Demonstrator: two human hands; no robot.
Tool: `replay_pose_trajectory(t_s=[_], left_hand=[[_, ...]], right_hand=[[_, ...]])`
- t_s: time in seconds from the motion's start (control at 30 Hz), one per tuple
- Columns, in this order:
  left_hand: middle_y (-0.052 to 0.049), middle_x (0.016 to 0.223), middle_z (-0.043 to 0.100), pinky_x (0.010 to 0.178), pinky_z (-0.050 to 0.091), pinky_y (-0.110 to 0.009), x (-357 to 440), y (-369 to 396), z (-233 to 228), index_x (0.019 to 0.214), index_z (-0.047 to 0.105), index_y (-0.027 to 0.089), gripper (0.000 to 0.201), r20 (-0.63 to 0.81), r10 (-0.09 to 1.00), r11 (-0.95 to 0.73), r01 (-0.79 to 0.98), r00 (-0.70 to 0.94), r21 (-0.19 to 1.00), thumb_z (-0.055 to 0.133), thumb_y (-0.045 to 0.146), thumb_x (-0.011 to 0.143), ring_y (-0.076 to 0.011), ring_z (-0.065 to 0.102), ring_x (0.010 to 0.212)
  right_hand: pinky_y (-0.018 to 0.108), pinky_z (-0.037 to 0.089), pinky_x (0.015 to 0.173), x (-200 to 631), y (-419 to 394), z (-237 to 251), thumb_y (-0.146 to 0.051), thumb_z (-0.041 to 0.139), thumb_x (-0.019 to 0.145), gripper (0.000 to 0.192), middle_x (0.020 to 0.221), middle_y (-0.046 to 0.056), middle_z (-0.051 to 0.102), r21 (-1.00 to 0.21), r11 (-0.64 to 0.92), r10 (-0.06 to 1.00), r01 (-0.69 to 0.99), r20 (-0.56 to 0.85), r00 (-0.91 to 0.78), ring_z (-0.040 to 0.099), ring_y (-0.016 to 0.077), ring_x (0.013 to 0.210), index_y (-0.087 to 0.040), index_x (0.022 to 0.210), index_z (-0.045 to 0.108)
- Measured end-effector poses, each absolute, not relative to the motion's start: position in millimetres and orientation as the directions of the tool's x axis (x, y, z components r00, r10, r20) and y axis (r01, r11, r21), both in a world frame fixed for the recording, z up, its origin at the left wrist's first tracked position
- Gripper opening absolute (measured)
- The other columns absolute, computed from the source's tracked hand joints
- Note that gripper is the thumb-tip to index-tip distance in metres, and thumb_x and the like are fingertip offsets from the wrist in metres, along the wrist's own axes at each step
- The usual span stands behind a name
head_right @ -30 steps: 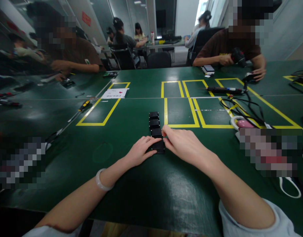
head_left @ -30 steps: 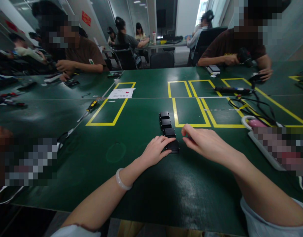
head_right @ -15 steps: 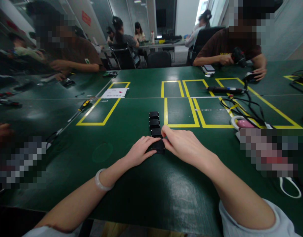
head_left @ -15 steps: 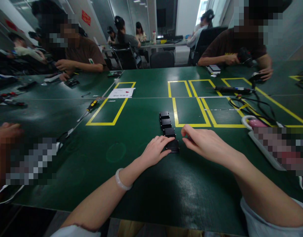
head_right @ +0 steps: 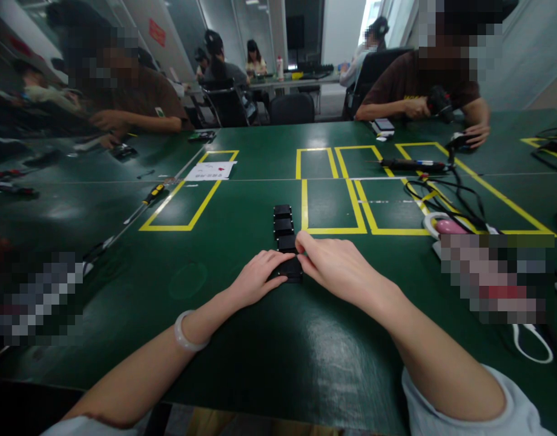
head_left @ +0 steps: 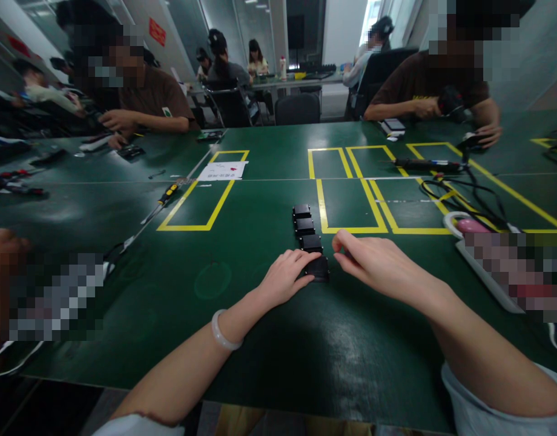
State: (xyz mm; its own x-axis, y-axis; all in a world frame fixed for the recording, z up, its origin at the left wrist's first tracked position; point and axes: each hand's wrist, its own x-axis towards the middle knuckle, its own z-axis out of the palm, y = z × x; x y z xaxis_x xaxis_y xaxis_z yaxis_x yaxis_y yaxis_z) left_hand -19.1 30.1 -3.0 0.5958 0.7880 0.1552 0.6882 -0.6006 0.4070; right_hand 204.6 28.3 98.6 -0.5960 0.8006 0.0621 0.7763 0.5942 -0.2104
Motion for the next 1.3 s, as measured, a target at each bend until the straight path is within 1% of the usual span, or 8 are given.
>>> replay_pose_trajectory(t_s=[0.2, 0.43, 0.57, 0.63, 0.73, 0.9, 1.13, 1.3], left_hand=[[-0.006, 0.121, 0.052, 0.092, 0.041, -0.038, -18.7, 30.1, -4.8, 0.137, 0.038, 0.029, 0.045, 0.163, 0.791, -0.600, 0.695, 0.590, 0.397, 0.049, 0.037, 0.094, -0.0233, 0.049, 0.105], [-0.006, 0.121, 0.052, 0.092, 0.041, -0.038, -19.5, 30.3, -5.6, 0.139, 0.037, 0.029, 0.047, 0.159, 0.793, -0.597, 0.699, 0.588, 0.393, 0.050, 0.037, 0.094, -0.0231, 0.049, 0.106], [-0.006, 0.121, 0.052, 0.091, 0.041, -0.038, -19.7, 30.4, -5.7, 0.138, 0.037, 0.029, 0.046, 0.165, 0.790, -0.601, 0.693, 0.590, 0.399, 0.050, 0.036, 0.094, -0.0229, 0.049, 0.105], [-0.006, 0.121, 0.052, 0.091, 0.041, -0.038, -19.8, 30.5, -5.8, 0.138, 0.038, 0.028, 0.046, 0.167, 0.790, -0.601, 0.692, 0.590, 0.401, 0.050, 0.036, 0.094, -0.0230, 0.049, 0.105], [-0.006, 0.121, 0.052, 0.091, 0.042, -0.038, -19.9, 30.6, -5.9, 0.138, 0.038, 0.029, 0.046, 0.166, 0.790, -0.601, 0.690, 0.591, 0.403, 0.050, 0.036, 0.094, -0.0229, 0.049, 0.105], [-0.006, 0.121, 0.052, 0.091, 0.042, -0.038, -20.2, 30.8, -5.6, 0.139, 0.037, 0.029, 0.047, 0.161, 0.788, -0.602, 0.689, 0.594, 0.405, 0.050, 0.036, 0.094, -0.0229, 0.049, 0.105], [-0.006, 0.121, 0.052, 0.092, 0.041, -0.038, -19.8, 30.7, -5.6, 0.138, 0.038, 0.029, 0.046, 0.167, 0.787, -0.604, 0.689, 0.593, 0.401, 0.050, 0.036, 0.094, -0.0232, 0.049, 0.105], [-0.006, 0.121, 0.052, 0.091, 0.042, -0.038, -19.8, 30.4, -4.6, 0.138, 0.037, 0.029, 0.046, 0.158, 0.789, -0.601, 0.691, 0.594, 0.401, 0.050, 0.036, 0.094, -0.0231, 0.049, 0.105]], right_hand=[[0.027, 0.028, 0.054, 201.5, 29.8, 100.3, -0.040, 0.035, 0.096, 0.021, 0.073, 0.001, 0.062, -0.203, 0.563, 0.821, 0.801, 0.022, -0.571, 0.058, 0.0178, 0.063, -0.022, 0.095, 0.045], [0.026, 0.029, 0.053, 205.5, 28.9, 98.4, -0.030, 0.039, 0.094, 0.011, 0.077, 0.000, 0.062, -0.214, 0.594, 0.800, 0.776, 0.056, -0.597, 0.057, 0.0159, 0.062, -0.021, 0.100, 0.044], [0.026, 0.030, 0.054, 203.6, 28.9, 99.4, -0.032, 0.037, 0.095, 0.013, 0.076, 0.000, 0.062, -0.213, 0.581, 0.810, 0.785, 0.054, -0.584, 0.057, 0.0165, 0.062, -0.021, 0.098, 0.043], [0.026, 0.030, 0.054, 202.8, 29.1, 99.6, -0.037, 0.038, 0.096, 0.017, 0.075, 0.000, 0.062, -0.203, 0.566, 0.820, 0.799, 0.041, -0.570, 0.058, 0.0174, 0.063, -0.021, 0.097, 0.044], [0.026, 0.029, 0.053, 204.0, 28.6, 98.8, -0.033, 0.039, 0.095, 0.013, 0.076, 0.000, 0.062, -0.185, 0.584, 0.808, 0.790, 0.033, -0.589, 0.058, 0.0172, 0.062, -0.021, 0.099, 0.043], [0.025, 0.029, 0.052, 207.2, 26.8, 97.7, -0.028, 0.041, 0.093, 0.010, 0.079, 0.000, 0.061, -0.172, 0.629, 0.776, 0.758, 0.069, -0.627, 0.058, 0.0159, 0.062, -0.021, 0.100, 0.042], [0.026, 0.028, 0.053, 203.1, 25.6, 100.2, -0.034, 0.038, 0.096, 0.014, 0.076, 0.000, 0.062, -0.157, 0.607, 0.793, 0.779, 0.042, -0.608, 0.058, 0.0169, 0.063, -0.021, 0.098, 0.043], [0.026, 0.028, 0.053, 204.0, 25.7, 99.9, -0.028, 0.040, 0.094, 0.010, 0.079, 0.001, 0.062, -0.159, 0.621, 0.781, 0.767, 0.044, -0.623, 0.059, 0.0165, 0.064, -0.021, 0.099, 0.043]])
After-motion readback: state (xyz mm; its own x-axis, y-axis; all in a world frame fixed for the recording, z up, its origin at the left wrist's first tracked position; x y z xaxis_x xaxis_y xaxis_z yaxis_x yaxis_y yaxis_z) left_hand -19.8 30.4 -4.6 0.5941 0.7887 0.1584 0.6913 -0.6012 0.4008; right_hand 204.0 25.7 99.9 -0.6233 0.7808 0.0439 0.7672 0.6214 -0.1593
